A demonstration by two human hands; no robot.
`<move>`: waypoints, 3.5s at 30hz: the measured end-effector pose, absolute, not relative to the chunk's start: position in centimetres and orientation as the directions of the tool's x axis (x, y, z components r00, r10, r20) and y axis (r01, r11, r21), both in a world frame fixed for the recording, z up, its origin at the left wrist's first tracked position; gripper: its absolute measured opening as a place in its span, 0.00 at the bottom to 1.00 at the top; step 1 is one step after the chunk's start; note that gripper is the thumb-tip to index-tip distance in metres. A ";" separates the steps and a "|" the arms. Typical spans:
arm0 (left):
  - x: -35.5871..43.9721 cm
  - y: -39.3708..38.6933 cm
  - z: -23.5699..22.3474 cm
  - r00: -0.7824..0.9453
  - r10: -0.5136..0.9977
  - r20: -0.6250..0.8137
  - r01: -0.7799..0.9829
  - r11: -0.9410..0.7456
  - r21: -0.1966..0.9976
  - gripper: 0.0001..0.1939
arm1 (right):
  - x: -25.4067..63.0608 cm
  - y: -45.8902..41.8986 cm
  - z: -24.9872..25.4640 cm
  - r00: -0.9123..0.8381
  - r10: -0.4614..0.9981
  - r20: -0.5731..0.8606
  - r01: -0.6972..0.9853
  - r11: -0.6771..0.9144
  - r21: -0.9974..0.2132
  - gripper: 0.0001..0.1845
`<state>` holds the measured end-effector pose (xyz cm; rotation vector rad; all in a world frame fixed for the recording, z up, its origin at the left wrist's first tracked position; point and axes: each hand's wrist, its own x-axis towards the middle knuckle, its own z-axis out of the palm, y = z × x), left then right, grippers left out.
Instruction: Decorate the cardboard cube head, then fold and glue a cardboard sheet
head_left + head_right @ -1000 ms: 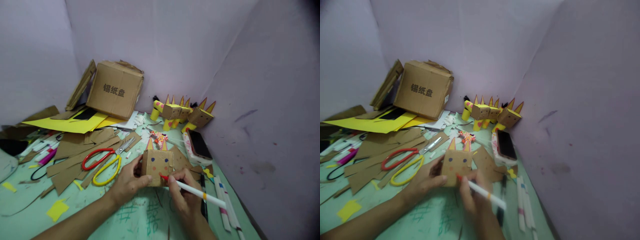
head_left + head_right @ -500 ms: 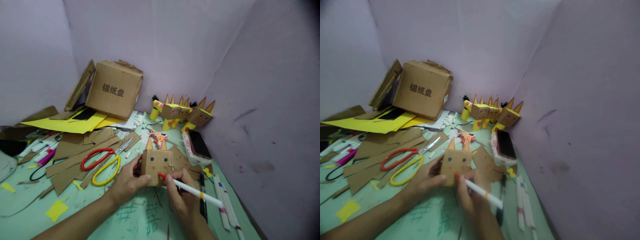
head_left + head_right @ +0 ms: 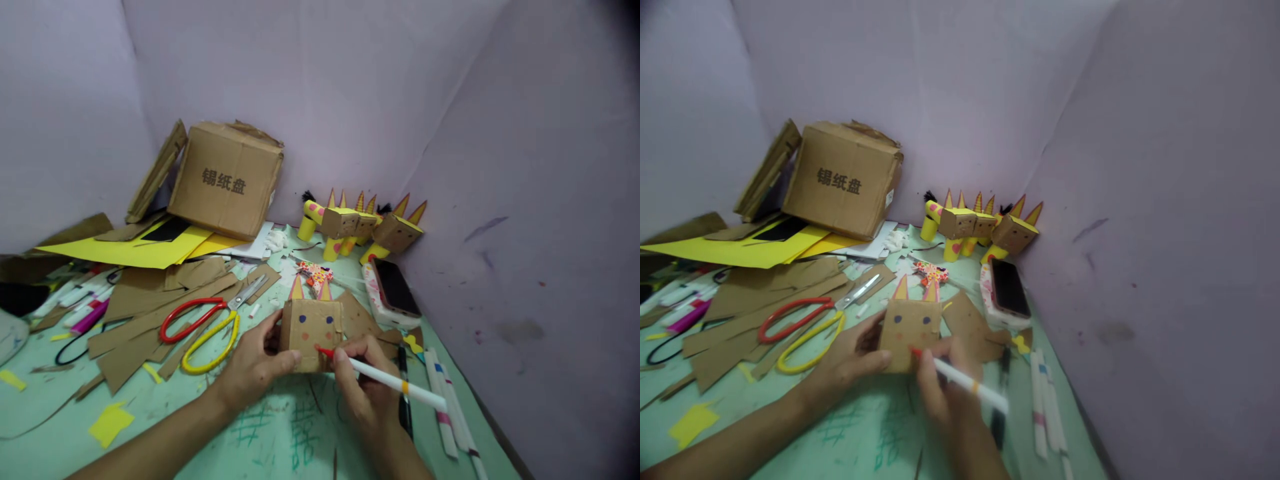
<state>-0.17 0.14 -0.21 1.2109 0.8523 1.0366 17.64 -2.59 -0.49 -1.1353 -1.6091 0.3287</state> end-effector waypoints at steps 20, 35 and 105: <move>-0.3 0.1 -0.3 0.332 0.941 0.061 -0.185 0.002 0.983 0.34 | 17.5 -2.7 -0.6 0.048 0.795 0.605 0.479 0.513 -0.712 0.10; -0.2 0.1 -0.1 0.339 0.939 0.051 -0.196 0.017 0.981 0.35 | 17.4 -2.8 -0.6 0.037 0.805 0.592 0.458 0.513 -0.726 0.11; -0.2 0.2 -0.1 0.340 0.938 0.062 -0.209 0.011 0.978 0.34 | 17.6 -2.7 -0.7 0.032 0.791 0.611 0.472 0.527 -0.706 0.10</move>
